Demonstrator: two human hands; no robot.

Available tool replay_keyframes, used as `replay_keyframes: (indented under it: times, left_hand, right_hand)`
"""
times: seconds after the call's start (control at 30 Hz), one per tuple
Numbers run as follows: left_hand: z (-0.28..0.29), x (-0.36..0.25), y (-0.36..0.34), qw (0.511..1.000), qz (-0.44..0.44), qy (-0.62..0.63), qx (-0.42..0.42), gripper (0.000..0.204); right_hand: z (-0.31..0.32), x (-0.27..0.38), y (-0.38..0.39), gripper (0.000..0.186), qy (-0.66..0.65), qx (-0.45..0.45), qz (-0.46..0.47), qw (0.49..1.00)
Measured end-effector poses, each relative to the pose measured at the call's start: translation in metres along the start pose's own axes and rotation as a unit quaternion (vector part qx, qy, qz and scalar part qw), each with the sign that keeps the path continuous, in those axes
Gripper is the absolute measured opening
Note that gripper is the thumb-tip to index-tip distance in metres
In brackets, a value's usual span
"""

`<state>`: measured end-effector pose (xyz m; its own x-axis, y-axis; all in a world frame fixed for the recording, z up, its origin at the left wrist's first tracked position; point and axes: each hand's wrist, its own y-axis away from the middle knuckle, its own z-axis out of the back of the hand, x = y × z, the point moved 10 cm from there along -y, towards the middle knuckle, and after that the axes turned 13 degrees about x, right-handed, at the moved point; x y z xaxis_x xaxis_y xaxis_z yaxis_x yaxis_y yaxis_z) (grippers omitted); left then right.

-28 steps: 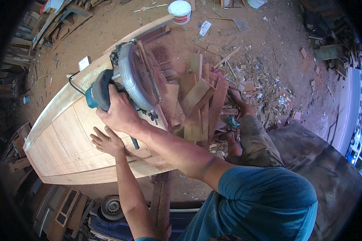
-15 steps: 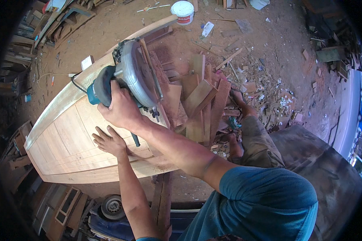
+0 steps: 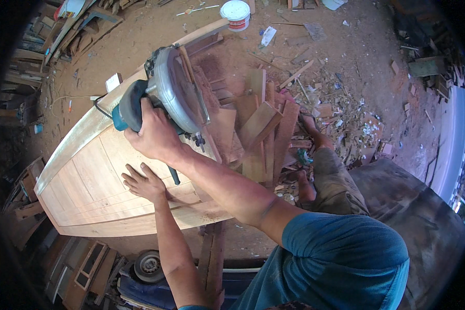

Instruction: The person uses a circular saw to cut a large wooden panel on a workbench, then measures the panel with a tape measure. They flip the panel over and use a hand saw to trim the edges.

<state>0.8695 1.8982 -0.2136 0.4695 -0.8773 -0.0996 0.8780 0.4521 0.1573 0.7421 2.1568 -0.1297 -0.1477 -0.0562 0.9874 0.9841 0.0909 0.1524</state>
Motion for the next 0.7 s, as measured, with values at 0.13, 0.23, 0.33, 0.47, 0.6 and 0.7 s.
replay_keyframes:
  times: [0.13,0.23,0.33,0.47,0.6,0.7]
  left_hand:
    - [0.000,-0.002,0.000,1.000,0.001,0.007,0.003,0.076]
    - [0.001,-0.002,0.002,1.000,0.002,0.011,0.004,0.076]
    - [0.003,-0.004,0.003,1.000,-0.002,0.010,0.000,0.076]
    - [0.003,-0.004,0.003,1.000,-0.008,0.006,-0.006,0.076]
    - [0.000,-0.001,0.003,1.000,-0.005,0.008,0.003,0.076]
    - [-0.001,0.000,0.002,1.000,0.001,0.009,0.009,0.077]
  right_hand:
    - [0.001,-0.001,-0.006,0.064,0.003,-0.012,0.003,1.000]
    - [0.001,-0.001,-0.010,0.063,0.003,-0.010,0.006,1.000]
    - [0.002,0.001,-0.012,0.063,0.007,-0.009,0.006,1.000]
    - [0.003,0.002,-0.015,0.062,0.017,-0.003,-0.012,1.000]
    - [0.006,0.005,-0.020,0.063,0.015,-0.009,0.014,1.000]
    - [0.005,0.005,-0.025,0.063,-0.007,0.019,0.002,1.000]
